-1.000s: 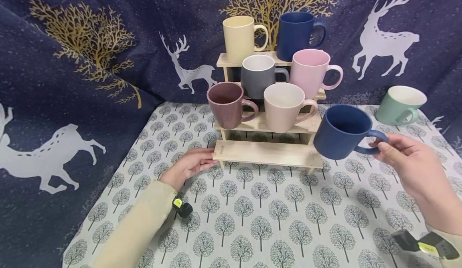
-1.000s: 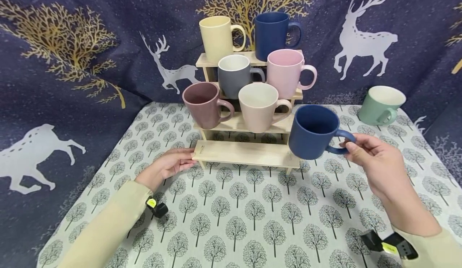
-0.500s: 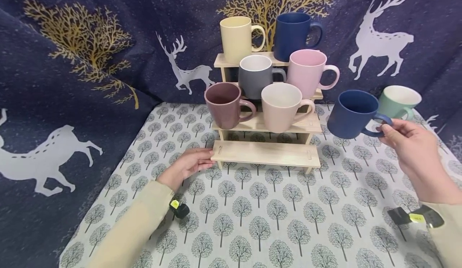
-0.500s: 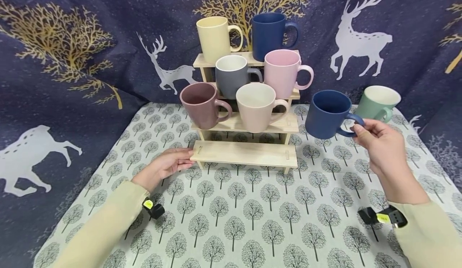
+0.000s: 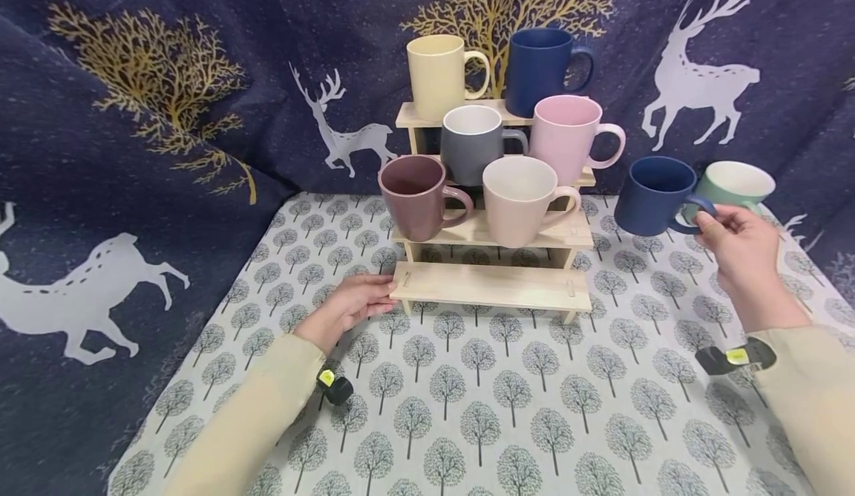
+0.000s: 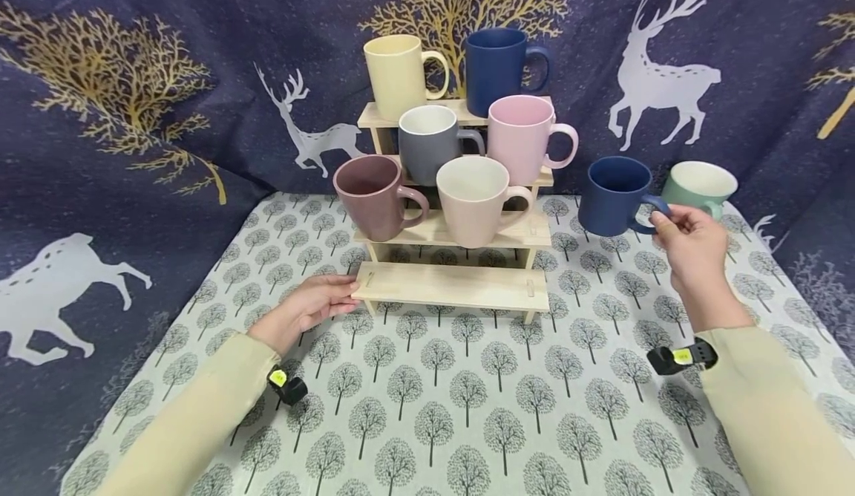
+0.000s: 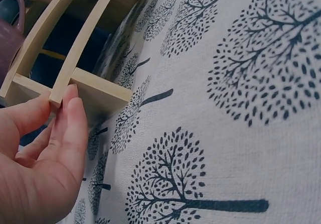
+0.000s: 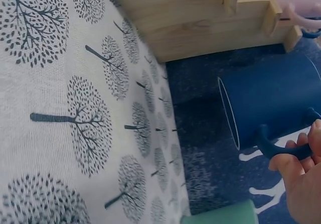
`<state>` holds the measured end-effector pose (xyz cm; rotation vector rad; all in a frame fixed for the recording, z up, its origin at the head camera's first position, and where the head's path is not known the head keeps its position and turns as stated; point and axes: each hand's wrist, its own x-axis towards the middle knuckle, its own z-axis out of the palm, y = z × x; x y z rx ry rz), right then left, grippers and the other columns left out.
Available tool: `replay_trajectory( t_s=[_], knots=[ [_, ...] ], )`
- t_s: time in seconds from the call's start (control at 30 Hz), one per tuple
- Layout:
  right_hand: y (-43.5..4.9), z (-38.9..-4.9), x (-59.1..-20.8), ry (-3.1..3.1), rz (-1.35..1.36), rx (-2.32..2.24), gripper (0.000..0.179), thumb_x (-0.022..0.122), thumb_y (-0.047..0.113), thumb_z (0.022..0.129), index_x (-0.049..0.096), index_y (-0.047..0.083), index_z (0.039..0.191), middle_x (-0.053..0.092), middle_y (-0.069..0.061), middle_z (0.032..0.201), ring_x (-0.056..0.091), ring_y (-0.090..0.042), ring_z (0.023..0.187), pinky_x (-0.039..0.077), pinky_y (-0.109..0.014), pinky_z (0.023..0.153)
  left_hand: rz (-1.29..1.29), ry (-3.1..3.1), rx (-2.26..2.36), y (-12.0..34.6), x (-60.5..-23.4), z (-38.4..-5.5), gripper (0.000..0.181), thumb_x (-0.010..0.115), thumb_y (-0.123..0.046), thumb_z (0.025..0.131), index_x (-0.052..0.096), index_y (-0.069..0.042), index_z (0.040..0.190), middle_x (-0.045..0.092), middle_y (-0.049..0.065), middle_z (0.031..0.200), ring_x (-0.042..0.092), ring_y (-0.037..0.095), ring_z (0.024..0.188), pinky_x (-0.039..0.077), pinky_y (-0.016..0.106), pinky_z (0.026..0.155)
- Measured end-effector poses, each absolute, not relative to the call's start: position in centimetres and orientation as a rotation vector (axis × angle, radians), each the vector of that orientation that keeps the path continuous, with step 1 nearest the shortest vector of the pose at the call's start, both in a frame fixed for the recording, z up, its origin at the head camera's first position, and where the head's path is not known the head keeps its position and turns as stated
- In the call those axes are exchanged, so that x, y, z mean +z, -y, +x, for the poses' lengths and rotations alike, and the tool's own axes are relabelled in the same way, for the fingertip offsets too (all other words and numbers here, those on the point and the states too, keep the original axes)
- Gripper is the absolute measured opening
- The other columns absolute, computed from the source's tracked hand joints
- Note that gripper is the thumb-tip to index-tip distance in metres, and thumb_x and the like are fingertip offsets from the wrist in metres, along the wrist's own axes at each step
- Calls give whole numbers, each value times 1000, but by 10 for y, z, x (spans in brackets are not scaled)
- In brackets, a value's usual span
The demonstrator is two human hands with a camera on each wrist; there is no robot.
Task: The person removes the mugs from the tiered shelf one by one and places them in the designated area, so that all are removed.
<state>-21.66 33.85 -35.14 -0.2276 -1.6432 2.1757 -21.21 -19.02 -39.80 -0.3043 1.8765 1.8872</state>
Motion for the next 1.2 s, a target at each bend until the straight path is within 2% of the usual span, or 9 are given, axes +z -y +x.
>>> replay_trajectory(
  t_s=[0.43,0.73,1.03,1.2],
  knots=[
    [-341,-252,-364,1699,-507,2076,34,63,-6,94,66,20,72,63,15,64,56,5,53,51,-4,46,-274,-1867,1914,193,-401,-211,49,57,2,100,43,11,146,74,4,89,73,9,73,66,15,73],
    [-343,-267,-378,1682,-703,2054,27,65,1,96,61,20,78,61,14,71,55,2,60,50,-4,48,-256,-1857,1927,193,-403,-211,48,56,2,101,41,13,146,73,2,87,72,9,73,66,14,74],
    [-346,-281,-385,1687,-758,2034,25,66,5,97,61,21,78,58,13,80,53,1,71,49,-4,50,-263,-1840,1955,192,-401,-210,49,56,2,101,40,13,146,72,1,83,72,9,72,65,13,72],
    [-346,-287,-385,1698,-767,2034,27,65,4,97,59,21,77,59,15,74,54,3,63,50,-4,50,-276,-1836,1954,193,-403,-211,50,56,2,101,40,12,147,72,1,82,72,9,72,65,13,71]
  ],
)
